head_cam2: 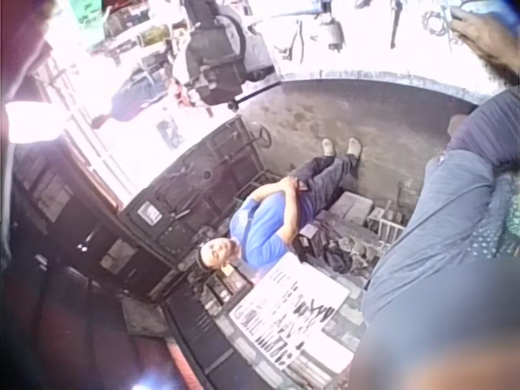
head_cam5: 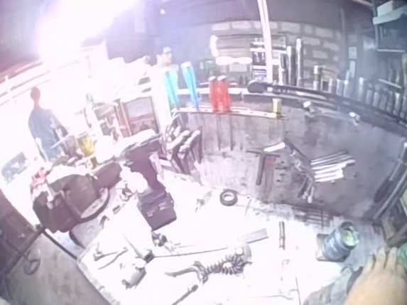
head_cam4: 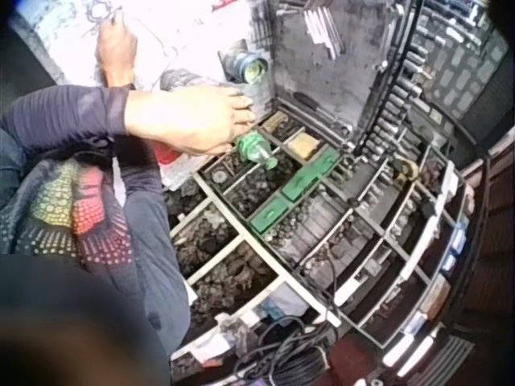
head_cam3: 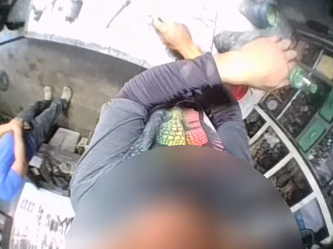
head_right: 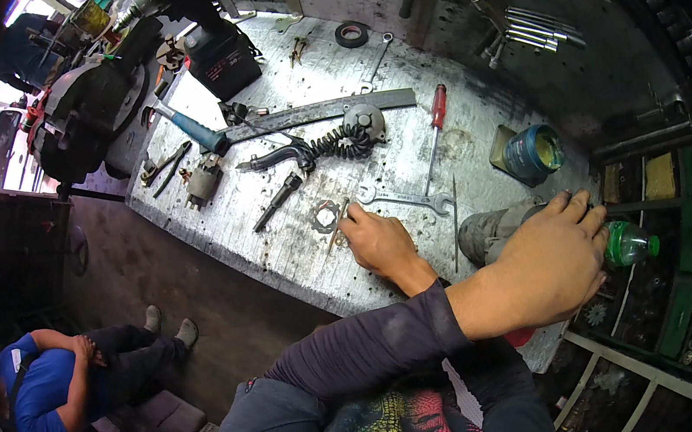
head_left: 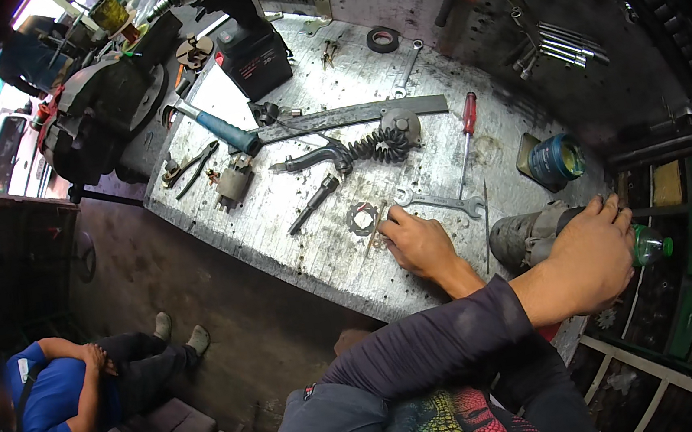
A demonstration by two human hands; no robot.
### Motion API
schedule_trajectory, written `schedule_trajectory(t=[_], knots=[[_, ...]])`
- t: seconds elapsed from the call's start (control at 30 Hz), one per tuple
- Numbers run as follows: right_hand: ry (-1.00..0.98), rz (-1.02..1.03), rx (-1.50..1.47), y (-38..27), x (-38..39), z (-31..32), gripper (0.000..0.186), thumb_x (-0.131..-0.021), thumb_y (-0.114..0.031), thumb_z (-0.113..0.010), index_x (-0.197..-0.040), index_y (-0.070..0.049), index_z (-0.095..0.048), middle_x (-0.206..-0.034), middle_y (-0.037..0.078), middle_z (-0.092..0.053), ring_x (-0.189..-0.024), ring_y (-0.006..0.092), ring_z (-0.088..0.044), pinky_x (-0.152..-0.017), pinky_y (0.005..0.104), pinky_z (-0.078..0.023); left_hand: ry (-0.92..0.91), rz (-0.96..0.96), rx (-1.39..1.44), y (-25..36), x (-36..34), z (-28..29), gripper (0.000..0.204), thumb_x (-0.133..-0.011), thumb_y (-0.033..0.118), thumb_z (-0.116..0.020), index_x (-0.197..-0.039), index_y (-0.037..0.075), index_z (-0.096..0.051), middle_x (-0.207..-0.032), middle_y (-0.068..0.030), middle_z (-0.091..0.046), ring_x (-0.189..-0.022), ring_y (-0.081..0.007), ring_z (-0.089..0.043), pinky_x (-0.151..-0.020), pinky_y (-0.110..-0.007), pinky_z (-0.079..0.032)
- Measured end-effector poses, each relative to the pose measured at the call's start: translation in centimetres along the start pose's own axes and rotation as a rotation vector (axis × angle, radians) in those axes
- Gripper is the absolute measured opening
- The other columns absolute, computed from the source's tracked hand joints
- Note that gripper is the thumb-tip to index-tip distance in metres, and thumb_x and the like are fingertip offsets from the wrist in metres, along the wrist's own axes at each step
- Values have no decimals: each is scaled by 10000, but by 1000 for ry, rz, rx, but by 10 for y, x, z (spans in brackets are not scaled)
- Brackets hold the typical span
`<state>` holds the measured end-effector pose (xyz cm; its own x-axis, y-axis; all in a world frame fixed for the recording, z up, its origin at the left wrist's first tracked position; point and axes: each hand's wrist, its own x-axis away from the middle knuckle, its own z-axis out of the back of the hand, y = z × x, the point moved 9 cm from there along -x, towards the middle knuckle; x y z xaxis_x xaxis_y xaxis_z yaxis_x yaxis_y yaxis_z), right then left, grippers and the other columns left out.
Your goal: The person manipulates a small cylindrical electrical component, likely a starter motor or solenoid, using both hands to adjust internal parts and wires. The person repeatedly rotates and repositions the component while working on its internal mechanism.
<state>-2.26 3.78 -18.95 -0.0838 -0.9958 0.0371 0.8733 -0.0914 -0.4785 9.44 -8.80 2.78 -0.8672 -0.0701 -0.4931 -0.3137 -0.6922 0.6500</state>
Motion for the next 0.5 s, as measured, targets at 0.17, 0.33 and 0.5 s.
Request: schedule_trajectory(t=[0.17, 0.33, 0.5], knots=[[-121, -29, 63, 7, -7, -18, 225, -902, -156, -736, -1089, -66, -650, -1097, 125, -595, -908, 386, -717, -750, 519, -597, -32, -14, -63, -2, 0, -2, 595, -948, 340, -681, -1398, -48, -666, -1516, -226, -614, -1472, -416, -503, -1255, -513, -360], [231, -113, -95, 19, 43, -1, 245, -879, -103, -729, -1076, -83, -585, -1101, 132, -579, -901, 416, -672, -699, 507, -585, -120, -11, 8, -11, 3, 3, 769, -865, 316, -775, -1522, -16, -552, -1593, -230, -541, -1514, -433, -465, -1266, -505, -371], [89, -254, -76, -3, 175, 26, 368, -932, -114, -711, -1296, -66, -695, -1206, 200, -688, -1119, 373, -697, -1035, 528, -506, -155, 5, 233, -7, 1, 35, 922, -925, 235, -778, -1675, -12, -302, -1657, -284, -438, -1561, -478, -388, -1315, -528, -287]])
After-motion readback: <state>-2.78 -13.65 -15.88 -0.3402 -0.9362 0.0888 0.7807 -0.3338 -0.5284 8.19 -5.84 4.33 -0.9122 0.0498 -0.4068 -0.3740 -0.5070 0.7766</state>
